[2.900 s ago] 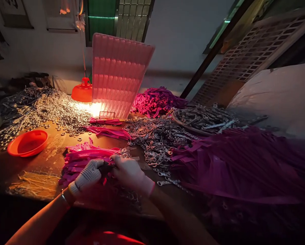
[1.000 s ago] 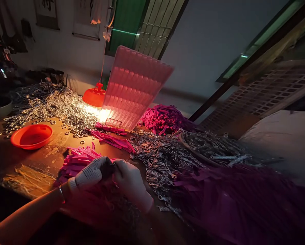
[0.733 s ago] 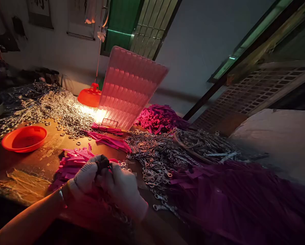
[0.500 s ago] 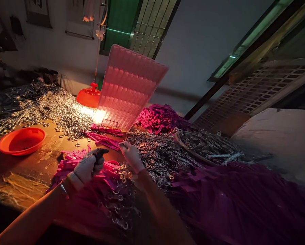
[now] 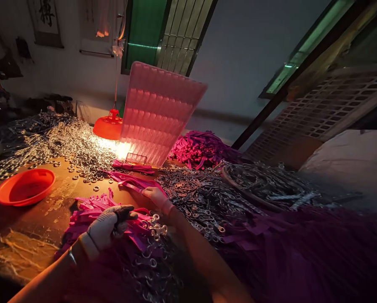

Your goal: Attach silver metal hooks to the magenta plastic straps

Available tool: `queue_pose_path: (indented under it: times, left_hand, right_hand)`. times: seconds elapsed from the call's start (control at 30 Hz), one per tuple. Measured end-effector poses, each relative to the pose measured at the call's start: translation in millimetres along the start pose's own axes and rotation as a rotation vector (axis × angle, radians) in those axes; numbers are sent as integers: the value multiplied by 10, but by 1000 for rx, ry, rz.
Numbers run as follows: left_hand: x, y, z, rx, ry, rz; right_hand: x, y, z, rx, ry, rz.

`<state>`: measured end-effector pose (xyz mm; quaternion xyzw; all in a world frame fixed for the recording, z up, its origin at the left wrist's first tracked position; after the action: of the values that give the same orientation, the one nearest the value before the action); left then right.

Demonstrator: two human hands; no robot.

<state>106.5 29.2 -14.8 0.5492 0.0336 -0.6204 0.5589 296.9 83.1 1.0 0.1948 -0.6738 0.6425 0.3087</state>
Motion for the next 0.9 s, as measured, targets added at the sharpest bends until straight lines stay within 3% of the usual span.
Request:
queue_pose_path:
  times: [0.13, 0.2, 0.27, 0.37, 0.47, 0.53, 0.63, 0.7, 0.8, 0.83, 0.9]
  left_hand:
    - [58, 35, -74, 33, -130, 194]
    - [-11, 2, -122, 53, -124, 248]
    - [-121, -91, -160, 45, -77, 229]
    - [-273, -258, -165, 11, -20, 187]
    - [-395, -349, -103, -3, 9, 158]
    - [-482, -352, -24, -2, 55, 141]
    - [-562, -288, 146, 7, 149, 105]
    - [-550, -214, 278, 19, 215, 4]
    - [-479, -109, 463, 19, 328, -181]
    - [-449, -84, 510, 15, 359, -217]
    - [-399, -46, 573, 9, 402, -255]
  right_hand:
    - [684, -157, 628, 172, -141, -146]
    - [1048, -130, 1096, 279, -264, -160]
    - [1265, -51, 1543, 290, -347, -67]
    - [1195, 234, 1990, 286, -235, 41]
    - [1096, 626, 2242, 380, -229, 43]
    - [1112, 804, 2324, 462, -275, 14]
    - [1193, 743, 2237, 450, -287, -39]
    - [1250, 503, 2031, 318, -271, -92]
    - [1294, 16, 1693, -75, -275, -106]
    - [1309, -73, 1623, -164, -286, -68]
    - [1350, -93, 1539, -223, -303, 60]
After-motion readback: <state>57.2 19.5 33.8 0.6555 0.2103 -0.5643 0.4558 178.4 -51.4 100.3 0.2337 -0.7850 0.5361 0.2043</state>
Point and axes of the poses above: each hand's wrist, its own z-axis away from the middle knuckle, its own y-axis out of the palm, x = y × z, the point moved 8 cm from there along -z, towards the middle knuckle, and after that the axes turned 2 degrees about y, right-handed, at the moved point
